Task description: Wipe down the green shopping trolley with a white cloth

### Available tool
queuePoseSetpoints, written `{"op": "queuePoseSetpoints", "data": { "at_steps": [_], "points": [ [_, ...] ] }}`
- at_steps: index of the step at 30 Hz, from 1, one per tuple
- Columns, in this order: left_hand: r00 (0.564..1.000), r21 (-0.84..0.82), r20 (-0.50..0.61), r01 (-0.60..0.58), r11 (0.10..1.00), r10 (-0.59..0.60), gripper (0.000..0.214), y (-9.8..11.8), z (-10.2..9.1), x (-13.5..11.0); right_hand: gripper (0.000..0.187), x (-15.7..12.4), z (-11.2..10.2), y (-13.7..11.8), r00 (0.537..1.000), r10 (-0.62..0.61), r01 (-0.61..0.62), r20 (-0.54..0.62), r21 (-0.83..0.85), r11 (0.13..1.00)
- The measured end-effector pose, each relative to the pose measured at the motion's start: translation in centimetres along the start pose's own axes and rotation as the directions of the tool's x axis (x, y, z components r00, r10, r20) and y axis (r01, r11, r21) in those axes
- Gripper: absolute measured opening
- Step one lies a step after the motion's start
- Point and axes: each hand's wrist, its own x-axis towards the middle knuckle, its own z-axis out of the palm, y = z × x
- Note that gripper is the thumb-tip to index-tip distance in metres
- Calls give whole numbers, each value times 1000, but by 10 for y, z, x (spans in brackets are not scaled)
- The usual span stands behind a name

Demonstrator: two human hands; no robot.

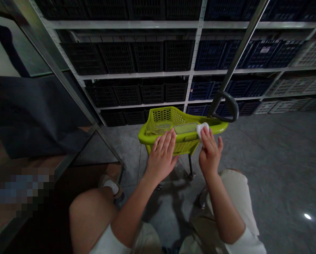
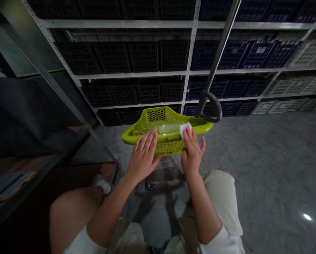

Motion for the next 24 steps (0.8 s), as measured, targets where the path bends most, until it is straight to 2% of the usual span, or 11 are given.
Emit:
{"op": "queuePoseSetpoints", "data": {
  "at_steps": [3,5,8,10,13,15,17,19,21,24],
  "points": [
    [1000,-12,-10,4,1000,-4,88,2,0,1,71,3,2,16,988,135,-136,-77,-10,991],
    [1000,-16,-12,5,1000,-5,87,2,1,1,72,1,5,4,987,139,-141,-78,-18,990],
    [1000,-10,-16,-1,1000,1,82,2,3,0,75,-3,10,-36,1000,4,-4,16,-9,1000],
    [1000,-6,-15,-5,1000,4,79,1,3,-1,77,-5,11,-61,988,-112,109,102,42,993],
    [1000,-1,-12,3,1000,-3,79,-1,3,-2,77,-6,9,-73,966,-204,193,161,86,977],
    [1000,7,-17,7,1000,-7,79,-2,3,-2,77,-5,6,-60,960,-225,217,164,68,974],
    [1000,13,-16,4,1000,-4,81,-1,1,-2,76,-3,3,-35,973,-194,191,124,34,981],
    [1000,13,-8,0,1000,0,83,0,1,-1,75,-2,2,-6,996,-90,90,27,4,996],
    [1000,9,-7,-2,1000,2,85,1,0,0,73,0,3,14,998,27,-28,-64,-16,999],
    [1000,-1,-12,2,1000,-2,86,3,2,1,72,0,7,10,988,102,-107,-117,-36,994]
  ]
}}
